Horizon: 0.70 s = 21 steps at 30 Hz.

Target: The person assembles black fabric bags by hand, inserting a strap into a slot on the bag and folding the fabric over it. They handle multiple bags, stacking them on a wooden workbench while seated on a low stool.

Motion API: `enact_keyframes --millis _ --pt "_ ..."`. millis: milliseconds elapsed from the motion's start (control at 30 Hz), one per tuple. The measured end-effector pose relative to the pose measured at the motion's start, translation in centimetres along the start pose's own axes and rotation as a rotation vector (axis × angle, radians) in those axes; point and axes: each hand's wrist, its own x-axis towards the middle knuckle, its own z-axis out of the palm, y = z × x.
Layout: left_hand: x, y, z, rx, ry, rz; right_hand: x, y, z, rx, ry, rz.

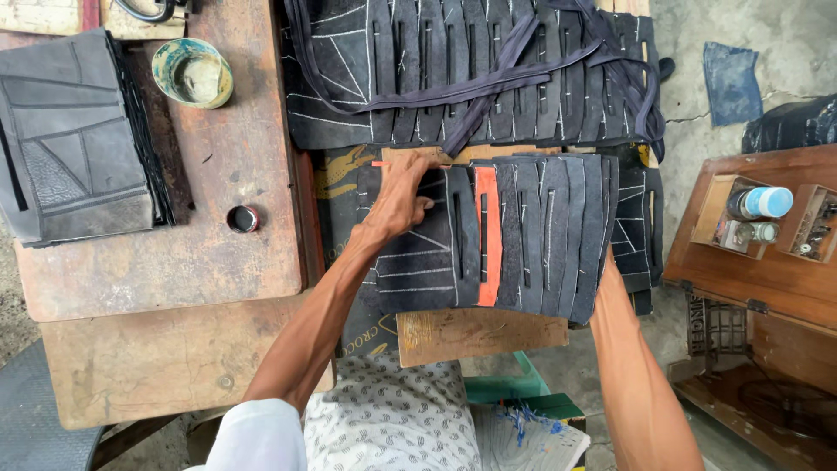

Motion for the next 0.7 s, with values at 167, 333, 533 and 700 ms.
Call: enact_keyframes --millis 167,333,533,700 --pt "3.2 -2.1 3.6 -0.526 -0.111 -0.449 0.0 0.1 -0.1 -0.038 0.082 0.055" --pt "6.6 0.6 3.1 -0.101 -0.275 0.227 0.3 0.2 -0.6 -0.139 0.109 0.024" --pt "11.5 4.4 3.7 -0.021 -0.727 -0.043 -0.9 0.6 -0.8 -0.014 0.137 0.103" --pt "13.0 2.1 4.6 -0.079 -0.822 -0.201 -0.9 1.7 -2.2 0.004 0.125 0.081"
